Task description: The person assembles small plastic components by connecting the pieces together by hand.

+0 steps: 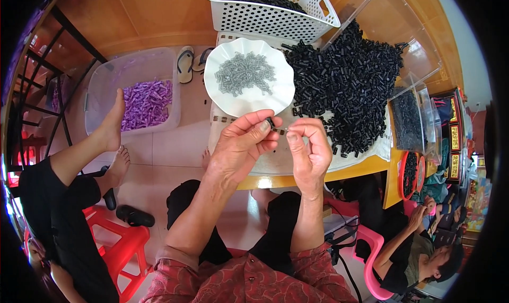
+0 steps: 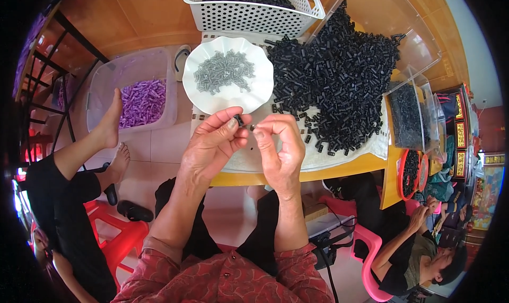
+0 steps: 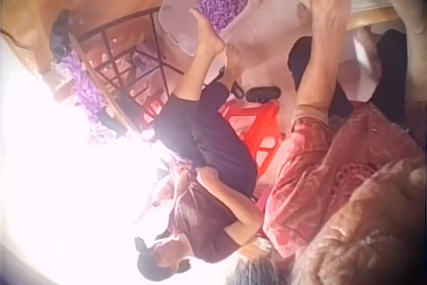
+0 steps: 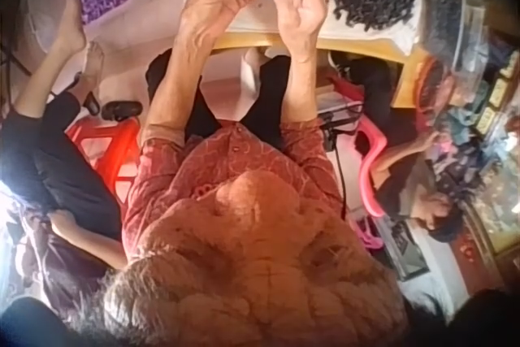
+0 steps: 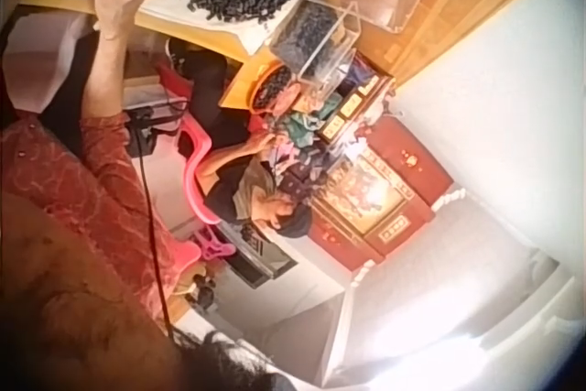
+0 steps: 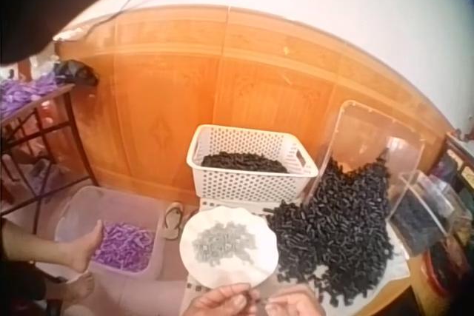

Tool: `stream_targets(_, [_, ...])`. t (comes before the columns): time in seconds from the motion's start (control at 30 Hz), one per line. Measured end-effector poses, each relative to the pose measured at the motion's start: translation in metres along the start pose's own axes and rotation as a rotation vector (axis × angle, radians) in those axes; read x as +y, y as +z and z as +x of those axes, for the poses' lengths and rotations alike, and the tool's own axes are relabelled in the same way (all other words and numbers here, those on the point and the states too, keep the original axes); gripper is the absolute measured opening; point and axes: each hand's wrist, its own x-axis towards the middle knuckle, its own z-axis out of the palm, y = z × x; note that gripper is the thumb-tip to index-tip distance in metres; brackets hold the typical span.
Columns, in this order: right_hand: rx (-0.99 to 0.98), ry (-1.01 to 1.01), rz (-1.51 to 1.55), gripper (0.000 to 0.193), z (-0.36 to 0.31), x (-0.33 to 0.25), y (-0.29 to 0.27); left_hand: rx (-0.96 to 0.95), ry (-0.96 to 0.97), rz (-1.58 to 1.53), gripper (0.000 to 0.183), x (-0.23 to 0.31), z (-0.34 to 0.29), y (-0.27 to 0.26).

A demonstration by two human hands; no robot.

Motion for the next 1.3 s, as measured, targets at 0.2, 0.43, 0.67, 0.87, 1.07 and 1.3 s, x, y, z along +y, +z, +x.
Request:
stream_targets(0.2, [-0.02, -0.101, -0.059, 0.006, -0.001, -0.002, 0.005, -0.01, -0.051, -0.082, 0.027, -0.009, 0.001, -0.001])
stream_targets(0.43, [-0.024, -0.112, -0.104, 0.006, -0.001, 0.0, 0.002, -0.013, -0.078, -0.137, 0.028, -0.014, 0.001, 0.001])
stream_targets(0.67, [0.005, -0.127, -0.146, 0.007, -0.002, 0.001, 0.001, -0.037, -0.055, -0.141, 0.028, -0.02, 0.002, 0.001])
stream_targets(0.87, [0.033, -0.103, -0.178, 0.01, -0.002, 0.004, -0.001, -0.055, -0.026, -0.163, 0.026, -0.028, 0.003, 0.0])
stream_targets(1.07, [0.069, 0.018, 0.074, 0.014, -0.002, 0.001, 0.001, -0.054, -0.011, -0.122, 0.025, -0.028, 0.002, 0.004])
stream_targets(1.3, [0.07, 0.003, 0.065, 0.015, -0.002, 0.003, -0.003, -0.061, 0.05, -0.03, 0.024, -0.03, 0.004, 0.007])
